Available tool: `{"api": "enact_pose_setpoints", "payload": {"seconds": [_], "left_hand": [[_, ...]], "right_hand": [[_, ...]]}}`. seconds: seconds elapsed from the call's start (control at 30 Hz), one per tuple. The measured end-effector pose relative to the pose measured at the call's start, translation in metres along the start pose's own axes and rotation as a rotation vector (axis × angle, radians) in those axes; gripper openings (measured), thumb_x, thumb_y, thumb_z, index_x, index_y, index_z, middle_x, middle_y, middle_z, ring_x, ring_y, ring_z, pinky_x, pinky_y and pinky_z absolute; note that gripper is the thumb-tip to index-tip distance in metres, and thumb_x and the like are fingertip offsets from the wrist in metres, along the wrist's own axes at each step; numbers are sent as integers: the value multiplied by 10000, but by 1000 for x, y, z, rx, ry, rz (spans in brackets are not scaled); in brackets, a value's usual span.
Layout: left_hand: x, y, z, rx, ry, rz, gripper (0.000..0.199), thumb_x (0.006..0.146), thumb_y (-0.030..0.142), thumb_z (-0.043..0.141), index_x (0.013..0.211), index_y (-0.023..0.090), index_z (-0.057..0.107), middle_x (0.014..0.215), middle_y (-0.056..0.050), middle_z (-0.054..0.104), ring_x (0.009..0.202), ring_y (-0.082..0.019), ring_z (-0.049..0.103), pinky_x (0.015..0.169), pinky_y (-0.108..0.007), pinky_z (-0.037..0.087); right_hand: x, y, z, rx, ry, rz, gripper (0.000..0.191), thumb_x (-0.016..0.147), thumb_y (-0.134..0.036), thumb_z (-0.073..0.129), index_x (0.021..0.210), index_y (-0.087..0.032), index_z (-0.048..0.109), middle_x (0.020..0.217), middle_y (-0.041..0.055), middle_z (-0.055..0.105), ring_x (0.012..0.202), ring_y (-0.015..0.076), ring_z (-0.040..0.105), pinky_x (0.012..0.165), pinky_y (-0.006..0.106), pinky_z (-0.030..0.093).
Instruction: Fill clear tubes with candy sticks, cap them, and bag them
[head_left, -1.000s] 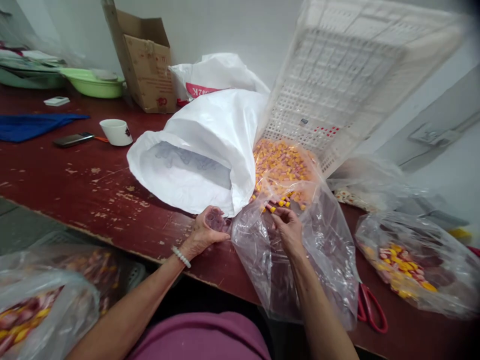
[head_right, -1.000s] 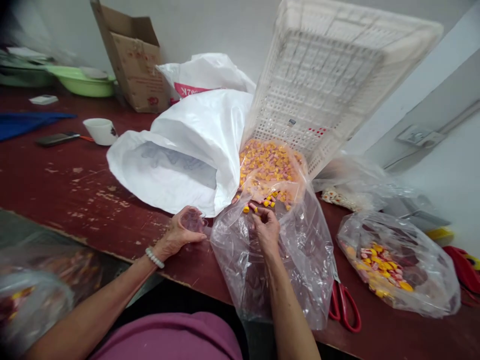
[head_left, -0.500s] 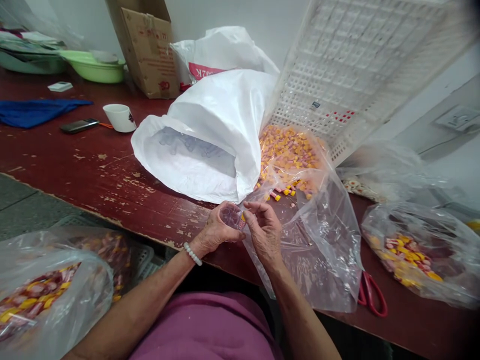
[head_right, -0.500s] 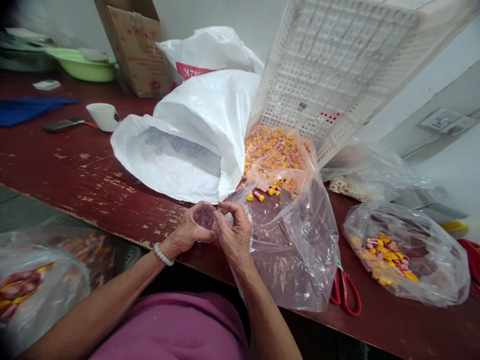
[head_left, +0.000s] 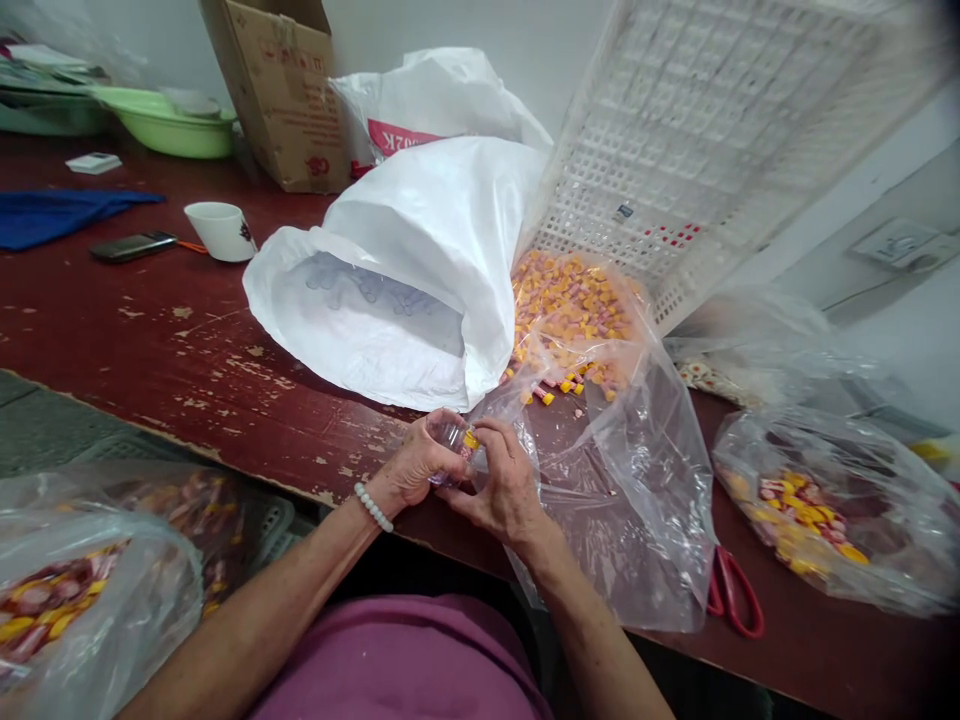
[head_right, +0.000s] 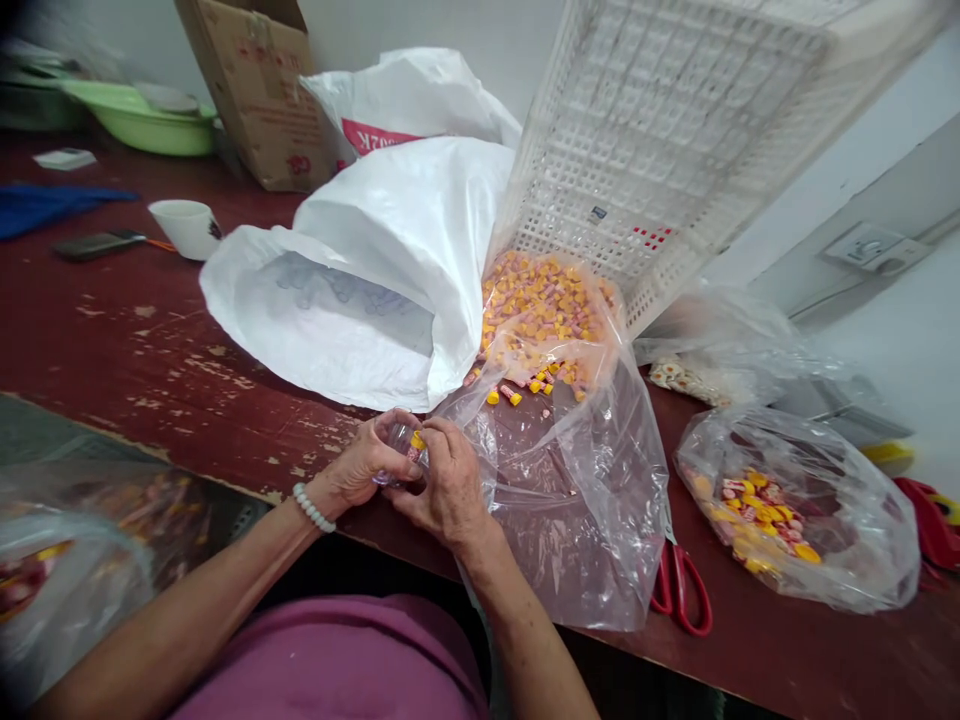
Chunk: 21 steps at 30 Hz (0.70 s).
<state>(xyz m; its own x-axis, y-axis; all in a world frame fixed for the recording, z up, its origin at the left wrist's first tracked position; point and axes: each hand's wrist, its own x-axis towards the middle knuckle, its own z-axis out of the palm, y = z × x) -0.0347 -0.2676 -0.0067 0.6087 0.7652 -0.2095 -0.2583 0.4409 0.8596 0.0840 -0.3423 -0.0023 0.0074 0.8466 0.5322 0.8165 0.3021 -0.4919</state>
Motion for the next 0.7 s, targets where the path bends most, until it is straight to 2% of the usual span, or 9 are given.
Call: {"api": "enact_pose_setpoints", "payload": {"seconds": [0.07, 0.13, 0.23, 0.27, 0.3, 0.4, 0.47, 0.6, 0.7], "left_hand": [[3, 0, -3, -29, -6, -2, 479, 422, -19, 672, 835, 171, 520, 601, 61, 590, 489, -83, 505, 479, -198, 407], [6, 2, -6, -53, 32, 7, 482, 436, 4, 697, 848, 174, 514, 606, 56, 597, 484, -84, 506, 471, -200, 411], [6, 7, -9, -16, 106, 37, 517, 438, 33, 738, 872, 185, 503, 585, 61, 591, 463, -82, 486, 426, -183, 378], [5, 9, -9, 4, 117, 54, 527, 433, 35, 746, 876, 187, 503, 586, 62, 589, 466, -80, 483, 421, -177, 370], [5, 10, -9, 22, 118, 76, 531, 432, 37, 751, 878, 188, 506, 596, 63, 588, 477, -79, 488, 425, -175, 373], [2, 11, -9, 92, 121, 148, 536, 429, 37, 763, 884, 185, 522, 649, 58, 590, 543, -84, 522, 483, -182, 414], [1, 9, -9, 172, 140, 195, 534, 422, 47, 778, 877, 182, 533, 697, 49, 594, 584, -86, 539, 521, -188, 432], [3, 2, -10, 297, 145, 313, 522, 411, 73, 794, 852, 179, 536, 787, 33, 591, 652, -93, 561, 595, -202, 458], [5, 0, -9, 370, 139, 357, 530, 416, 75, 779, 863, 183, 516, 804, 31, 588, 643, -90, 551, 585, -200, 454]], "right_hand": [[6, 0, -3, 28, -37, -20, 605, 593, -305, 762, 1124, -209, 490, 1162, 107, 533, 1079, 250, 511, 924, 394, 441], [13, 12, -14, 66, -81, -11, 642, 616, -358, 753, 1180, -213, 483, 1209, 111, 517, 1109, 253, 501, 919, 396, 441], [26, 58, -35, 63, 66, 219, 463, 784, -400, 590, 1190, -200, 493, 1156, 106, 559, 1006, 220, 551, 810, 364, 477], [31, 79, -40, -13, 177, 338, 332, 837, -388, 507, 1092, -180, 547, 1049, 101, 601, 919, 212, 569, 787, 368, 474], [35, 99, -43, -130, 204, 423, 275, 844, -367, 482, 997, -166, 591, 981, 104, 619, 900, 220, 567, 806, 384, 460], [44, 147, -42, -276, 158, 473, 178, 785, -290, 532, 845, -167, 647, 949, 116, 643, 959, 257, 541, 900, 438, 396], [45, 163, -38, -260, 123, 461, 148, 760, -269, 560, 806, -173, 664, 936, 113, 655, 950, 257, 545, 905, 431, 391], [35, 158, -42, -250, 144, 493, 228, 799, -331, 534, 841, -155, 671, 896, 114, 658, 872, 243, 566, 843, 417, 430], [22, 123, -57, -201, 247, 498, 307, 847, -395, 496, 968, -159, 649, 925, 96, 640, 830, 217, 570, 794, 396, 455]]}}
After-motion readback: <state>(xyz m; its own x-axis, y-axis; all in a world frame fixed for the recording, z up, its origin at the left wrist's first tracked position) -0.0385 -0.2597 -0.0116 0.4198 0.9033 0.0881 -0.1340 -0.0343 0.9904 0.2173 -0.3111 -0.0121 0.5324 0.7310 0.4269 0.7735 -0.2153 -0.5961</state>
